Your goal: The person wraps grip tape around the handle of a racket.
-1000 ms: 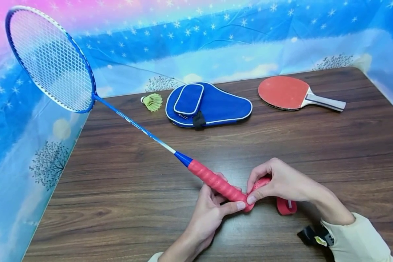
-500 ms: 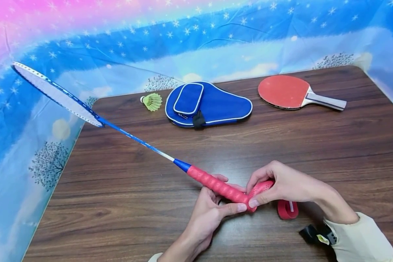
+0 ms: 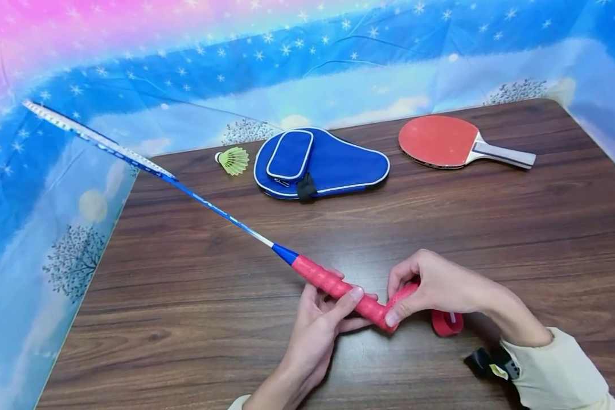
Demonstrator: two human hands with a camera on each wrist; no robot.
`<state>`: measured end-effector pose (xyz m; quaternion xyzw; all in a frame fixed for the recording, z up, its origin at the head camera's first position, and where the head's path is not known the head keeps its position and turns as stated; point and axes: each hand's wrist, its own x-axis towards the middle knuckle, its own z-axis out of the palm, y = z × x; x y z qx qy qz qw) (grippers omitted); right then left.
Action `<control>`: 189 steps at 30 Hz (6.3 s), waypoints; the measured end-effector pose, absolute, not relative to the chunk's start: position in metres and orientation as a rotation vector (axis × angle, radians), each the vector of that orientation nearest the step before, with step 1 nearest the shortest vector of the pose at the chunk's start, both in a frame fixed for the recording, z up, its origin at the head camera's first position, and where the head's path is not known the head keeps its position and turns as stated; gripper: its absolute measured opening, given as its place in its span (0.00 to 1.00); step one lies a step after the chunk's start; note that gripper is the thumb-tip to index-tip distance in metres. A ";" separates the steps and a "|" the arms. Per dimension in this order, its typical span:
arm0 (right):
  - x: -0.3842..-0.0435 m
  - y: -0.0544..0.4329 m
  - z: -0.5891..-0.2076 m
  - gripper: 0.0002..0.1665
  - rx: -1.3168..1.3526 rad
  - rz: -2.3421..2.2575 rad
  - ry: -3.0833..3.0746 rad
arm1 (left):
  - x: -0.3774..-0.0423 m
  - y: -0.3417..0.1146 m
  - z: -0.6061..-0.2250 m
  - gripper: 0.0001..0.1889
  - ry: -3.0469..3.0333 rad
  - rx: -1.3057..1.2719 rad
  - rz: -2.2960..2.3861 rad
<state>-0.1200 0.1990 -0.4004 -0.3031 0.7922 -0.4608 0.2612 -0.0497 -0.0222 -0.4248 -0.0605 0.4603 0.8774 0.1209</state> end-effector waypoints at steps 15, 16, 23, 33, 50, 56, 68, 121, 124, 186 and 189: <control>-0.122 0.200 -0.400 0.07 -0.808 -1.321 2.086 | -0.049 -0.026 -0.420 0.36 1.364 -0.079 2.672; -0.122 0.200 -0.400 0.07 -0.806 -1.320 2.073 | -0.049 -0.026 -0.421 0.36 1.375 -0.052 2.682; -0.122 0.202 -0.400 0.10 -0.822 -1.292 2.040 | -0.049 -0.023 -0.421 0.31 1.418 0.080 2.675; -0.122 0.199 -0.407 0.12 -0.878 -1.278 2.043 | -0.049 -0.025 -0.424 0.31 1.428 -0.098 2.659; -0.123 0.199 -0.409 0.09 -0.898 -1.259 2.082 | -0.051 -0.026 -0.426 0.34 1.378 -0.071 2.741; -0.123 0.198 -0.407 0.09 -0.878 -1.293 2.112 | -0.052 -0.026 -0.425 0.30 1.408 -0.030 2.752; -0.122 0.199 -0.403 0.12 -0.816 -1.267 2.124 | -0.051 -0.025 -0.423 0.30 1.495 -0.008 2.708; -0.126 0.213 -0.398 0.05 -0.778 -1.302 2.099 | -0.050 -0.023 -0.419 0.38 1.414 -0.186 2.786; -0.126 0.213 -0.399 0.05 -0.801 -1.304 2.079 | -0.051 -0.024 -0.420 0.39 1.366 -0.173 2.784; -0.125 0.208 -0.404 0.11 -0.825 -1.260 2.060 | -0.049 -0.021 -0.422 0.36 1.449 -0.089 2.743; -0.124 0.208 -0.404 0.11 -0.828 -1.274 2.040 | -0.049 -0.021 -0.422 0.36 1.414 -0.177 2.750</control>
